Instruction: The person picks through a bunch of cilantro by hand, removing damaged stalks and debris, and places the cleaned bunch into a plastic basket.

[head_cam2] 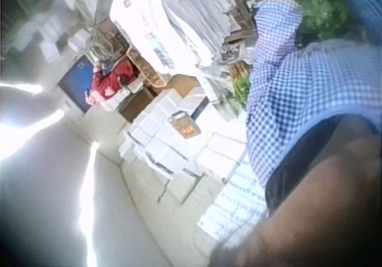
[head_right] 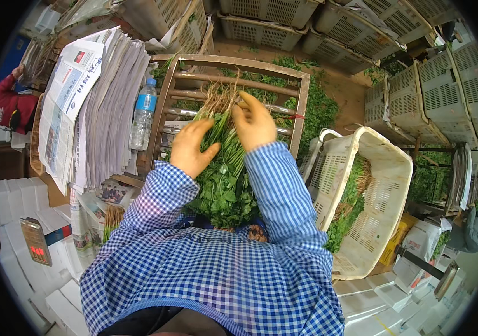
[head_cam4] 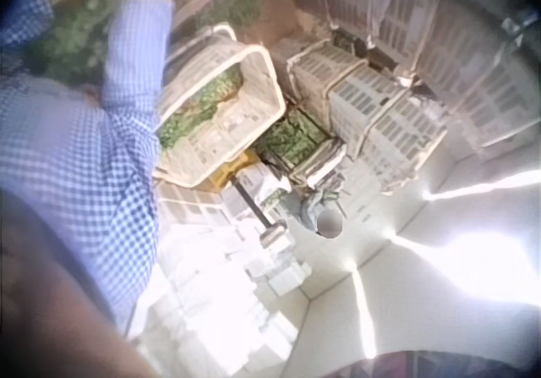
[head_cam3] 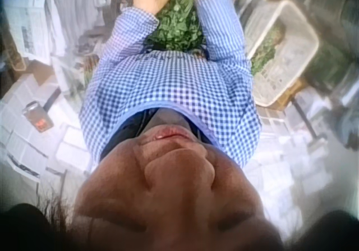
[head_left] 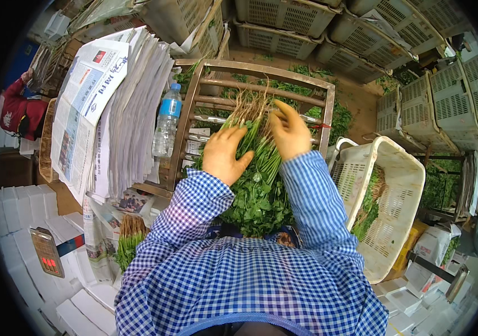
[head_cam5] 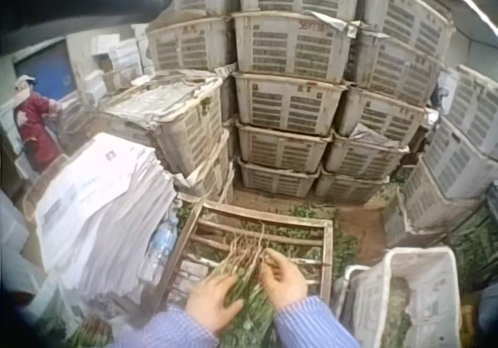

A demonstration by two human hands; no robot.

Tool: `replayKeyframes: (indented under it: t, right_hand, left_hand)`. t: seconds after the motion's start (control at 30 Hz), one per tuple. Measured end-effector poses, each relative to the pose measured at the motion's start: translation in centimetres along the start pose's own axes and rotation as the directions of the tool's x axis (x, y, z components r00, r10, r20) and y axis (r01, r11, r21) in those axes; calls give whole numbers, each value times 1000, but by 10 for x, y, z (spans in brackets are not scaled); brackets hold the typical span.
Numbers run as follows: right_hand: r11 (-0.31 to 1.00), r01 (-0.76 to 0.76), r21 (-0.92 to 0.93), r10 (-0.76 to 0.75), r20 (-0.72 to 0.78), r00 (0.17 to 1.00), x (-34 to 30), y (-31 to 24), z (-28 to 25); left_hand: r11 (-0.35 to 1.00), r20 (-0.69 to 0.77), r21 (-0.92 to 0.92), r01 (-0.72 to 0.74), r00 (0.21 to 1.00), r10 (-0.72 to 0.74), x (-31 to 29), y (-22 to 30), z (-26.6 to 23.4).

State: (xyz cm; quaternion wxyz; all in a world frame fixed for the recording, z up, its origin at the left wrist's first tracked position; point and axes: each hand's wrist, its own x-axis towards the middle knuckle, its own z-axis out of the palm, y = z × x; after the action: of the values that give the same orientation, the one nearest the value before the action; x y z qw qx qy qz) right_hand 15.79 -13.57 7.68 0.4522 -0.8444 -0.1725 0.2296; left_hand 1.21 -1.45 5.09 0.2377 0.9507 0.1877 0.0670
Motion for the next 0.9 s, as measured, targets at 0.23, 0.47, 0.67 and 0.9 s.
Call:
replayKeyframes:
  t: [0.23, 0.47, 0.67, 0.9]
  right_hand:
    - [959, 155, -236, -60, 365, 929, 43, 28, 31]
    - [998, 49, -49, -39, 186, 982, 41, 50, 25]
    - [912, 151, -383, 10, 388, 922, 10, -2, 14]
    - [816, 214, -537, -108, 221, 969, 45, 31, 35]
  left_hand:
    - [1000, 0, 6, -3, 1000, 3, -19, -1, -8]
    - [990, 83, 88, -108, 991, 100, -25, -11, 33]
    - [991, 39, 91, -100, 995, 97, -29, -16, 37]
    - [996, -33, 13, -90, 995, 90, -33, -19, 38]
